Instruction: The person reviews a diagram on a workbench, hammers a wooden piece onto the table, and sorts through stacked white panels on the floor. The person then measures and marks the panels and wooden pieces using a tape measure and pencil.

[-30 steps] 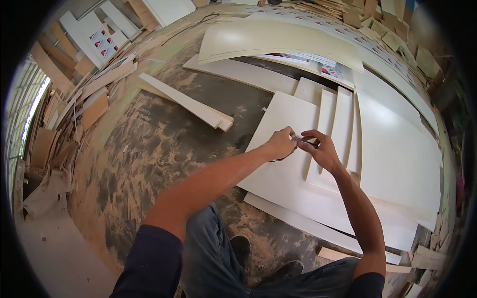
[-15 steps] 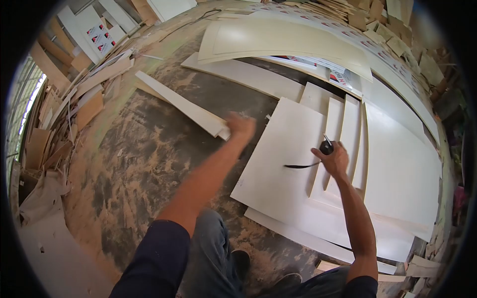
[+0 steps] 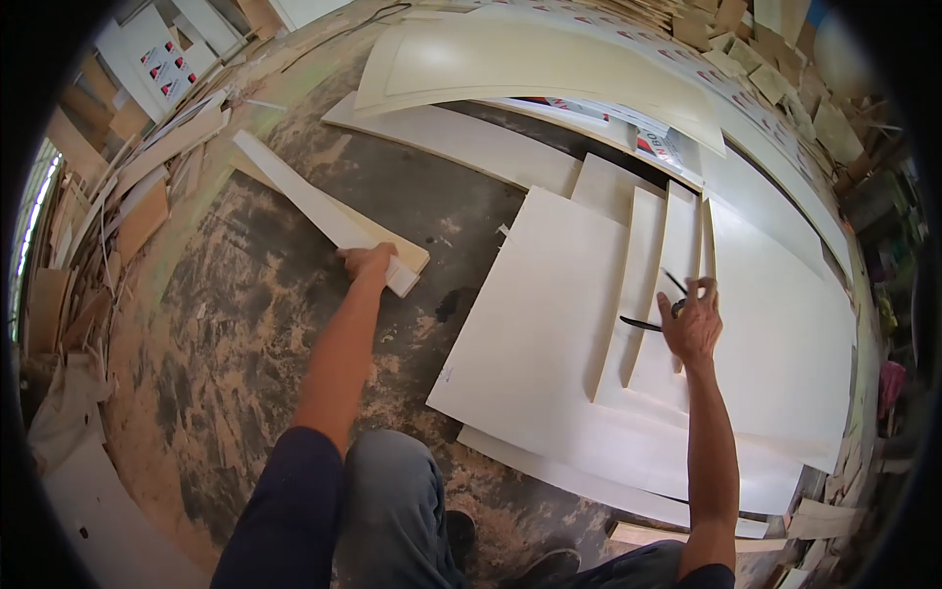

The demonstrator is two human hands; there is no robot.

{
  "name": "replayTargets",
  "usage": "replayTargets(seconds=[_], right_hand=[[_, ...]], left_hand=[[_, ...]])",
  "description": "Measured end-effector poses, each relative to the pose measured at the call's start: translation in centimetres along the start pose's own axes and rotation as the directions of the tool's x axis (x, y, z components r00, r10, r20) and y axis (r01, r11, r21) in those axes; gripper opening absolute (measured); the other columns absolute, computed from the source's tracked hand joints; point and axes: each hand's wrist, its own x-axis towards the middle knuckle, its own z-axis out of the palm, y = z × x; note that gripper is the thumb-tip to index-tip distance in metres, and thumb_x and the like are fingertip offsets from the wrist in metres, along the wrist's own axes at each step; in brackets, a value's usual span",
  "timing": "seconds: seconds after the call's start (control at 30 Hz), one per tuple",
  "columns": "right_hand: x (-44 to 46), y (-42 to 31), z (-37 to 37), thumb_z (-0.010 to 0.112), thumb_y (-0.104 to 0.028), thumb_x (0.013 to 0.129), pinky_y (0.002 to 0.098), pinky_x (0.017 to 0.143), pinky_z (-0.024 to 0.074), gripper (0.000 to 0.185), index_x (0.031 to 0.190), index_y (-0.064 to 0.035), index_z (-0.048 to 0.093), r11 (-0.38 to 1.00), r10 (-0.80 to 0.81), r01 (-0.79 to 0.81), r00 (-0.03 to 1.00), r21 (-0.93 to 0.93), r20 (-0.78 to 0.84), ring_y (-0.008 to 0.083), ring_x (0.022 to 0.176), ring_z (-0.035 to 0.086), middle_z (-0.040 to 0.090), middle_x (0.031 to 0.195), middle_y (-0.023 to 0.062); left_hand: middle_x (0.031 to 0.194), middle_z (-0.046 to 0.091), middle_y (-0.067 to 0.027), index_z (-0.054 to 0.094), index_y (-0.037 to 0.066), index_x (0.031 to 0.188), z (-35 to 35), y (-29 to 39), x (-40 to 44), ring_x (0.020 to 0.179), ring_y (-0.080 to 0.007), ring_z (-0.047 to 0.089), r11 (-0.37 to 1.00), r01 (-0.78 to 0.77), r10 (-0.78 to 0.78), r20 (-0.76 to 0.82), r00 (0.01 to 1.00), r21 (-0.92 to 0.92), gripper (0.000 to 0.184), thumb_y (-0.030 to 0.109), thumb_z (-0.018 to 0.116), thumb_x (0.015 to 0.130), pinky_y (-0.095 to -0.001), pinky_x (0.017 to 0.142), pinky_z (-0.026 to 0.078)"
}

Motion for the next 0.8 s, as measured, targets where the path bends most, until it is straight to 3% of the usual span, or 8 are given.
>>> replayTargets(seconds=[0.07,0.17,0.3,0.4,0.57,0.67,0.77,0.8], right_hand=[[0.8,-3.3,0.2,0.074,-0.027,0.081,0.0437,0.075,0.0547,0.033,0.103,-0.0038,0.065,0.97,-0.041,-0.019,0.97,0.242,0.239,0.0334,0.092,0.064,0.057,0.106,0.0141],[0.8,-10.2,4.2,0.073,-0.019,0.078,0.0447,0.078,0.0543,0.025,0.095,-0.0042,0.064,0.851,-0.377,0.205,0.88,0.484,0.29,0.0346,0.094,0.064,0.059,0.108,0.0169],[1.6,-25.4,6.6,0.071,-0.019,0.078,0.0446,0.077,0.0549,0.029,0.097,-0.0009,0.06,0.752,-0.56,0.264,0.741,0.604,0.372,0.0358,0.095,0.065,0.058,0.113,0.0198],[1.0,-34.7,7.9,0.068,-0.019,0.08,0.0435,0.073,0.0558,0.034,0.106,0.0007,0.058,0.698,-0.567,0.277,0.778,0.66,0.272,0.0352,0.089,0.067,0.058,0.112,0.0189],[-1.2,-39.8,12.4,0.066,-0.016,0.081,0.0401,0.068,0.0572,0.037,0.111,0.0028,0.056,0.762,-0.539,0.381,0.821,0.524,0.187,0.03,0.078,0.07,0.059,0.109,0.0167],[-1.7,-39.7,12.1,0.07,-0.028,0.082,0.0462,0.073,0.0544,0.048,0.116,0.0017,0.054,0.786,-0.536,0.291,0.761,0.545,0.367,0.0327,0.082,0.07,0.059,0.117,0.0195],[-2.2,-40.0,9.4,0.074,-0.034,0.076,0.0446,0.075,0.055,0.055,0.112,0.0024,0.055,0.775,-0.588,0.367,0.717,0.515,0.374,0.0333,0.085,0.07,0.061,0.118,0.0226],[-2.2,-39.6,6.5,0.075,-0.038,0.072,0.0451,0.078,0.0546,0.06,0.11,0.003,0.055,0.726,-0.667,0.353,0.57,0.589,0.48,0.0344,0.087,0.07,0.063,0.115,0.0238]], left_hand=[[0.126,0.048,-0.0269,0.024,-0.003,0.134,-2.9,-1.5,-1.7,0.112,-0.0369,0.058,0.993,-0.063,0.068,0.044,0.997,-0.098,0.094,0.014,0.083,0.063,-0.0446,0.089,0.056],[0.124,0.052,-0.019,0.034,0.0,0.135,-6.7,-6.7,0.4,0.105,-0.035,0.058,0.865,-0.155,0.224,0.091,0.97,-0.476,0.083,0.012,0.08,0.067,-0.042,0.08,0.054],[0.111,0.057,-0.015,0.045,-0.001,0.13,-14.7,-10.5,-1.5,0.093,-0.026,0.061,0.956,-0.107,0.153,0.153,0.976,-0.274,0.063,0.012,0.073,0.075,-0.0373,0.077,0.052],[0.102,0.058,-0.0106,0.051,-0.003,0.119,-16.8,-14.8,-6.7,0.089,-0.0206,0.06,0.812,-0.288,0.381,0.088,0.921,-0.507,0.049,0.007,0.072,0.075,-0.0346,0.076,0.051],[0.107,0.056,-0.0153,0.046,-0.004,0.124,-17.9,-19.4,-13.8,0.092,-0.0239,0.059,0.919,-0.241,0.265,0.039,0.963,-0.311,0.058,0.011,0.074,0.076,-0.0357,0.081,0.05],[0.109,0.057,-0.0187,0.044,-0.005,0.126,-19.0,-21.3,-16.5,0.098,-0.0306,0.059,0.952,-0.175,0.151,-0.11,0.982,-0.251,0.064,0.017,0.076,0.075,-0.0402,0.087,0.048],[0.12,0.056,-0.0262,0.038,-0.007,0.135,-21.9,-26.9,-13.6,0.112,-0.0395,0.057,0.969,-0.207,0.236,-0.256,0.937,0.134,0.081,0.023,0.079,0.072,-0.0451,0.094,0.044],[0.12,0.056,-0.0262,0.038,-0.007,0.135,-23.7,-27.2,-13.3,0.112,-0.0395,0.057,0.968,-0.21,0.239,-0.259,0.936,0.137,0.081,0.023,0.079,0.072,-0.0451,0.094,0.044]])
